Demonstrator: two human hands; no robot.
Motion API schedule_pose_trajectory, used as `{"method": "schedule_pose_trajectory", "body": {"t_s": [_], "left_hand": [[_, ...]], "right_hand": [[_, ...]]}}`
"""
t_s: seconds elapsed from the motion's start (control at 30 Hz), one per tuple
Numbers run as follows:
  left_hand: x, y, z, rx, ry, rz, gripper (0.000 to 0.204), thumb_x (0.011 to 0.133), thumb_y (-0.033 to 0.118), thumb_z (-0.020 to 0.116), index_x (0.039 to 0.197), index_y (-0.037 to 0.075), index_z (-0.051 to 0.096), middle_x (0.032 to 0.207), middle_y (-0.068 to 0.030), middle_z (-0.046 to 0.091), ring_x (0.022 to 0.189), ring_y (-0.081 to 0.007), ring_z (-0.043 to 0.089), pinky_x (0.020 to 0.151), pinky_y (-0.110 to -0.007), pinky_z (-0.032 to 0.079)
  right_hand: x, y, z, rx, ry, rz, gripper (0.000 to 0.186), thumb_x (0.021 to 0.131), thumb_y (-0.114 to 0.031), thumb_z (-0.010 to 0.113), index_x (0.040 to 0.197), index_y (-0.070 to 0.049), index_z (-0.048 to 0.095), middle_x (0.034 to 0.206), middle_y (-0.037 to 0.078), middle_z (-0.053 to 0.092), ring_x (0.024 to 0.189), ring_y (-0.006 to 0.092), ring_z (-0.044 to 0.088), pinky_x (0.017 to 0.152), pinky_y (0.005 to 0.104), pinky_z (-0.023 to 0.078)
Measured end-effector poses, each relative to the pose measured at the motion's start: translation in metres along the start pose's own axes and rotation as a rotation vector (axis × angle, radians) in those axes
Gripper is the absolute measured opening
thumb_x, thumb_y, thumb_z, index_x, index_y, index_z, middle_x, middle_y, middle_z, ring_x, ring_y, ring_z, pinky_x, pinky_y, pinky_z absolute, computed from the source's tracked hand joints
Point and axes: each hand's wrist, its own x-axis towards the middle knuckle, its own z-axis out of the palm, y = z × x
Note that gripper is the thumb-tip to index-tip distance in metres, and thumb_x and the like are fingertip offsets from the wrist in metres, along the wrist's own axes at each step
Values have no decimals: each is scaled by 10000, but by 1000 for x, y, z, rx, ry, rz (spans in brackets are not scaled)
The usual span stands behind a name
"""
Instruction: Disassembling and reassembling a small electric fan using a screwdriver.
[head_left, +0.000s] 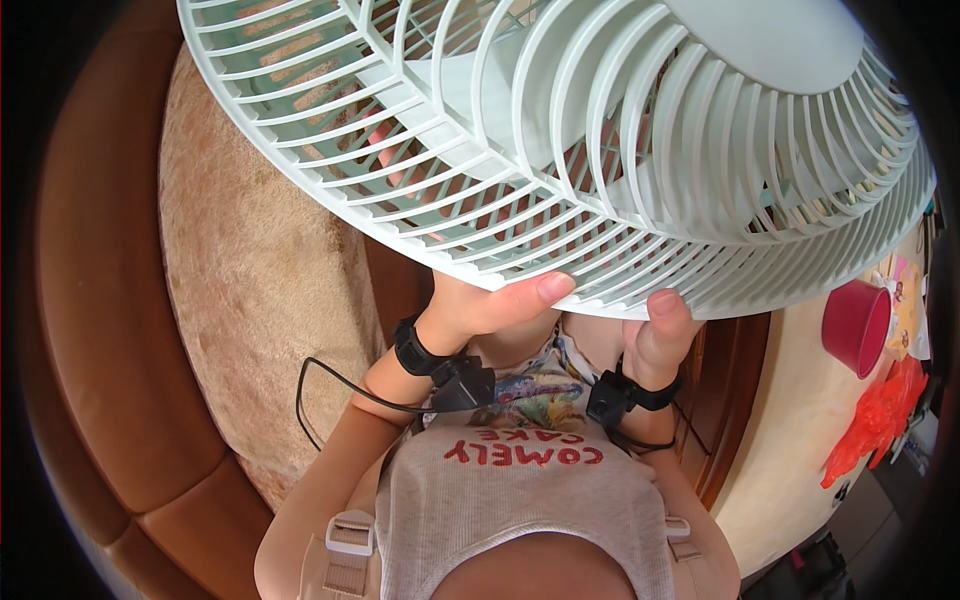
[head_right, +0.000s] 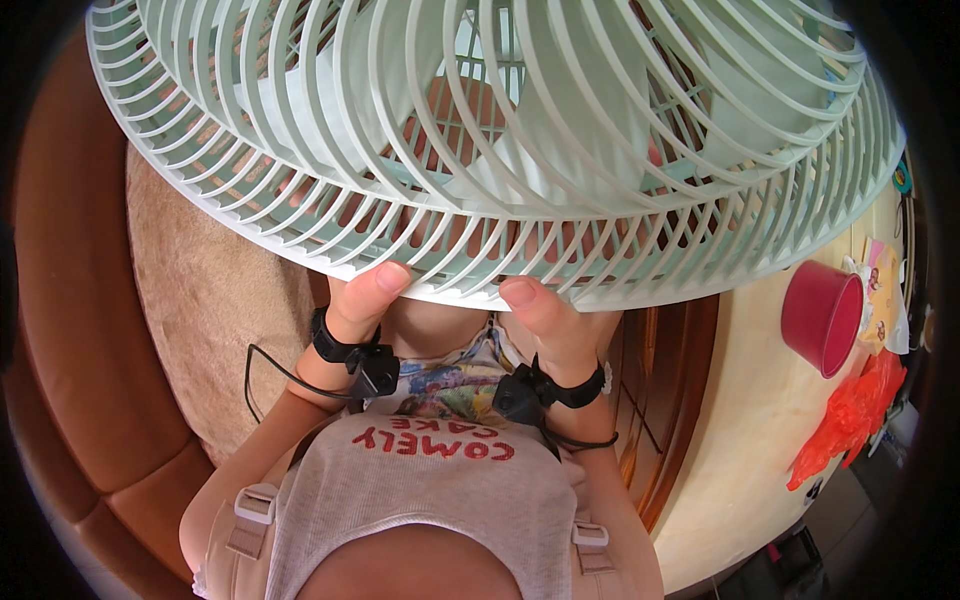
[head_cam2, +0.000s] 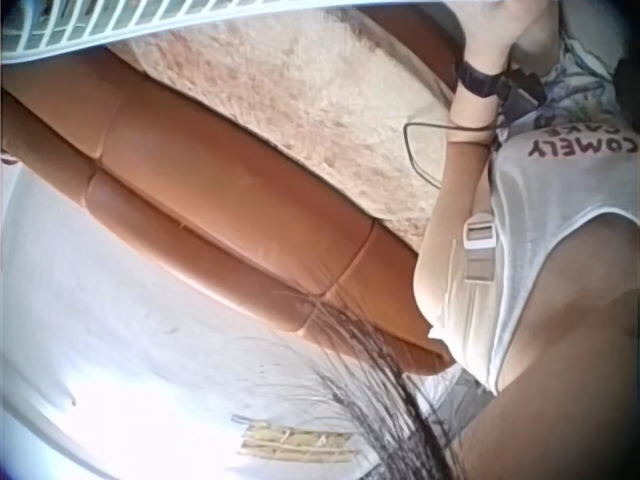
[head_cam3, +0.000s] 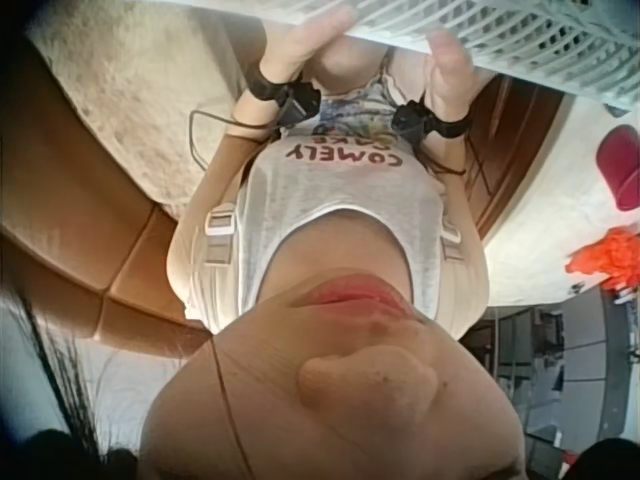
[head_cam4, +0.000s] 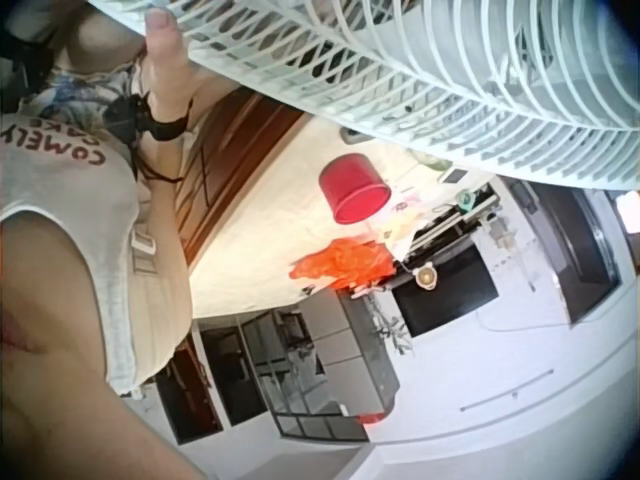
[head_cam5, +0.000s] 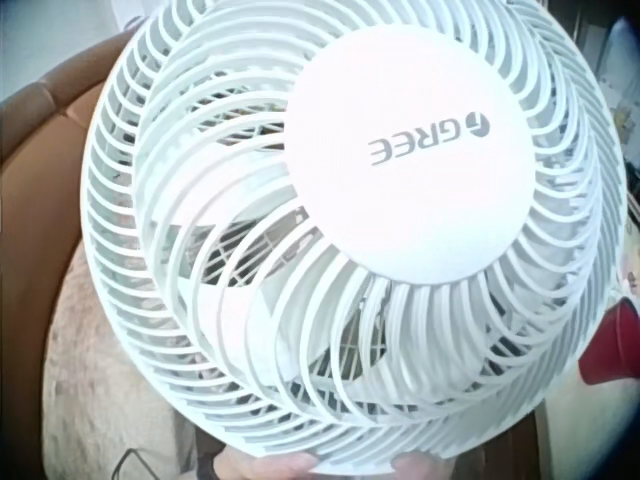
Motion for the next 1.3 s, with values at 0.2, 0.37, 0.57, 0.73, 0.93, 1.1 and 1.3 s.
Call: {"method": "schedule_pose_trajectory", "body": {"t_s": [0.2, 0.37, 0.57, 0.73, 0.93, 1.1, 1.3], "left_hand": [[11, -37, -16, 30, -261, 245, 690, 656, 144, 811, 1228, -16, 459, 1119, -98, 582, 997, -189, 564, 844, -307, 467], [0, -6, -2, -522, 78, -19, 1101, 640, 307, 851, 1411, 3, 126, 1314, -136, 429, 1187, -243, 466, 1005, -406, 384], [22, 50, 22, -347, -97, 302, 1089, 721, 50, 756, 1455, 63, -48, 1321, -163, 408, 1179, -246, 477, 976, -369, 387], [25, 83, 28, -300, -83, 432, 835, 782, 67, 718, 1387, 7, 145, 1250, -151, 463, 1092, -208, 543, 855, -277, 481], [17, 97, 20, -271, -126, 365, 724, 828, 156, 692, 1362, -3, 230, 1210, -140, 510, 961, -171, 617, 759, -261, 526], [23, 81, 18, -226, -62, 388, 724, 834, 173, 688, 1364, -9, 230, 1205, -150, 518, 919, -165, 630, 735, -259, 532], [32, 59, 1, -296, 15, 411, 927, 874, 185, 633, 1437, -7, -78, 1336, -164, 393, 1172, -226, 470, 959, -310, 416]], "right_hand": [[5, -11, 8, 119, 28, -9, 901, 641, -130, 792, 1381, -52, 285, 1254, 89, 473, 1112, 203, 510, 961, 363, 425], [9, -27, -4, 23, 30, 5, 792, 759, -297, 694, 1381, -5, 300, 1356, 116, 424, 1223, 247, 441, 1051, 398, 331], [12, -65, 25, 138, 71, 30, 653, 881, -350, 517, 1382, -1, 283, 1351, 137, 432, 1220, 270, 447, 1016, 437, 370], [17, -75, 36, 197, -168, -5, 634, 874, -357, 528, 1386, -63, 297, 1362, 134, 406, 1236, 290, 406, 1036, 475, 332], [20, -80, 32, 339, -271, 130, 627, 869, -343, 554, 1374, -63, 308, 1345, 132, 421, 1205, 277, 439, 1011, 467, 373], [15, -76, 35, 265, -194, 91, 635, 864, -361, 561, 1373, -71, 317, 1332, 122, 434, 1192, 277, 443, 1022, 465, 358], [22, -40, 20, 207, -221, 20, 575, 872, -153, 579, 1368, -42, 310, 1348, 120, 410, 1202, 253, 447, 1029, 431, 367]]}}
